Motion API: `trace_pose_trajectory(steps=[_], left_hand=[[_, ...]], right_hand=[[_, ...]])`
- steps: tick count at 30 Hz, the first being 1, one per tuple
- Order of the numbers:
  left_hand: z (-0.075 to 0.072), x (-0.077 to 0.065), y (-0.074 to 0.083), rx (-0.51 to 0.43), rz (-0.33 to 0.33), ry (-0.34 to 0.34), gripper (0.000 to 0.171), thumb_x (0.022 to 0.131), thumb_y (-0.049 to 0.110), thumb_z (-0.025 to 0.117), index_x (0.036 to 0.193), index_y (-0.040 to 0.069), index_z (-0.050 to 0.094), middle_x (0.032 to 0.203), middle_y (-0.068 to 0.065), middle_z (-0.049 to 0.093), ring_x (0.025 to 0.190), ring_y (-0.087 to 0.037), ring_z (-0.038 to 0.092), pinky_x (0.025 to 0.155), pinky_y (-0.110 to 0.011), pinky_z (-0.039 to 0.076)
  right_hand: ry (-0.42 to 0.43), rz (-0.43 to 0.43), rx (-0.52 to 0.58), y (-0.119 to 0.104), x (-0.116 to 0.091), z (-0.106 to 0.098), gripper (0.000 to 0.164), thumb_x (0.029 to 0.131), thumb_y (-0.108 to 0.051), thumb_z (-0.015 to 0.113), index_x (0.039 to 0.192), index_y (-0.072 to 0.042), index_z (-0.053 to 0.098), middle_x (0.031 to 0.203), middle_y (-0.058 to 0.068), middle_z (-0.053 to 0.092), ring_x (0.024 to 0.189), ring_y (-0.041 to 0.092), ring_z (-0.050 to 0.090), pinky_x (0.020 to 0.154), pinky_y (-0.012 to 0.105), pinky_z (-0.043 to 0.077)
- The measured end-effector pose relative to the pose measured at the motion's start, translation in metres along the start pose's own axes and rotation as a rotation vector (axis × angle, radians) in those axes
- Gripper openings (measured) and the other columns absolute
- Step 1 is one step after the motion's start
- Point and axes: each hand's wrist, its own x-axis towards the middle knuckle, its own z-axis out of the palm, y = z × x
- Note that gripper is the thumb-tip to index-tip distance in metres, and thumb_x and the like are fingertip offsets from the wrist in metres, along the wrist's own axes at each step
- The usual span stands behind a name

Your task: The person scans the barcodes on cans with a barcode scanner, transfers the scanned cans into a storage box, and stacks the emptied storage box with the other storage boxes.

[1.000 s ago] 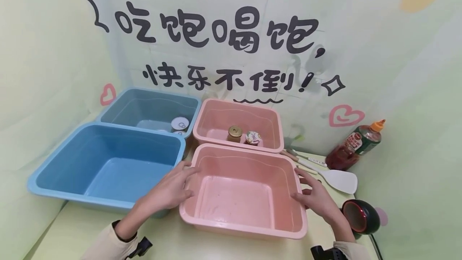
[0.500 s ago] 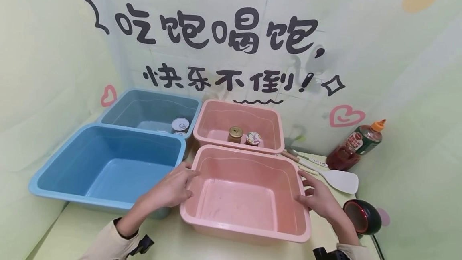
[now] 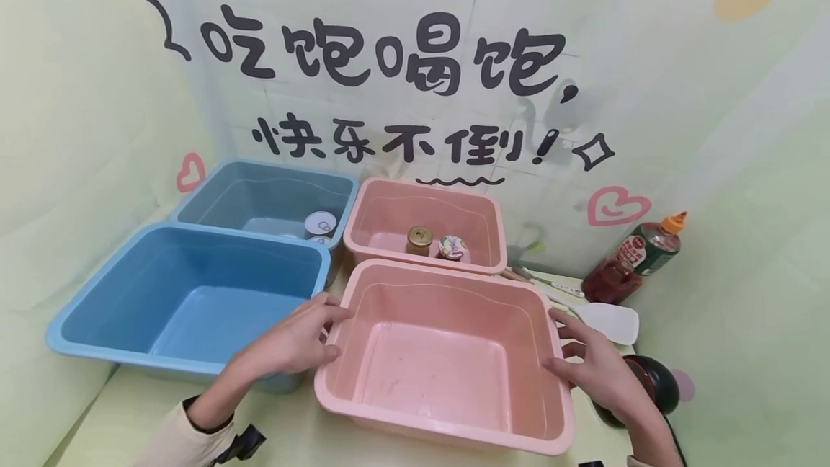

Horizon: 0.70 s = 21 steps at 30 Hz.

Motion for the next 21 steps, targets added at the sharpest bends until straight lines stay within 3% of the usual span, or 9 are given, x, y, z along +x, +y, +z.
trace_pose_trajectory(steps=[4, 7, 10, 13, 17, 21], left_hand=[[-0.003, -0.004, 0.002, -0.006, 0.039, 0.004, 0.052, 0.077, 0.004, 0.076, 0.128, 0.001, 0.065, 0.112, -0.006, 0.054, 0.095, -0.019, 0.049, 0.075, -0.032, 0.045], [-0.008, -0.009, 0.005, -0.018, 0.060, -0.004, 0.056, 0.077, 0.005, 0.076, 0.131, 0.002, 0.063, 0.113, -0.007, 0.054, 0.094, -0.017, 0.050, 0.073, -0.029, 0.046], [-0.020, -0.015, 0.010, -0.061, 0.089, -0.022, 0.061, 0.076, 0.003, 0.074, 0.135, 0.000, 0.060, 0.119, -0.011, 0.054, 0.091, -0.016, 0.053, 0.071, -0.026, 0.048], [-0.036, -0.019, 0.014, -0.112, 0.118, -0.051, 0.064, 0.077, 0.002, 0.072, 0.139, 0.000, 0.057, 0.126, -0.014, 0.052, 0.088, -0.015, 0.055, 0.070, -0.024, 0.051], [-0.056, -0.023, 0.019, -0.140, 0.155, -0.072, 0.064, 0.080, 0.003, 0.070, 0.142, 0.001, 0.054, 0.131, -0.014, 0.049, 0.084, -0.015, 0.057, 0.069, -0.025, 0.054], [-0.074, -0.025, 0.024, -0.116, 0.194, -0.051, 0.065, 0.080, 0.003, 0.070, 0.142, 0.001, 0.053, 0.129, -0.015, 0.051, 0.083, -0.016, 0.058, 0.069, -0.025, 0.056]], right_hand=[[0.022, -0.056, -0.015, -0.002, -0.012, -0.008, 0.067, 0.088, 0.000, 0.070, 0.148, 0.003, 0.039, 0.110, 0.004, 0.065, 0.080, 0.000, 0.065, 0.059, 0.027, 0.056], [0.034, -0.082, 0.016, -0.005, -0.021, -0.014, 0.065, 0.088, 0.005, 0.068, 0.145, -0.019, 0.048, 0.104, -0.013, 0.063, 0.074, 0.003, 0.064, 0.055, 0.028, 0.056], [0.054, -0.074, 0.049, -0.013, -0.029, -0.020, 0.069, 0.087, 0.007, 0.067, 0.135, -0.040, 0.051, 0.100, -0.018, 0.061, 0.067, 0.005, 0.062, 0.049, 0.028, 0.053], [0.065, -0.063, 0.067, -0.025, -0.037, -0.029, 0.069, 0.088, 0.007, 0.066, 0.134, -0.043, 0.051, 0.095, -0.014, 0.062, 0.061, 0.007, 0.061, 0.046, 0.028, 0.050], [0.066, -0.111, 0.089, -0.040, -0.046, -0.041, 0.071, 0.089, 0.012, 0.063, 0.141, -0.034, 0.051, 0.092, -0.008, 0.065, 0.058, 0.009, 0.061, 0.044, 0.031, 0.049], [0.092, -0.179, 0.048, -0.055, -0.048, -0.050, 0.073, 0.087, 0.016, 0.063, 0.143, -0.030, 0.051, 0.108, -0.013, 0.065, 0.065, 0.009, 0.063, 0.044, 0.031, 0.047]])
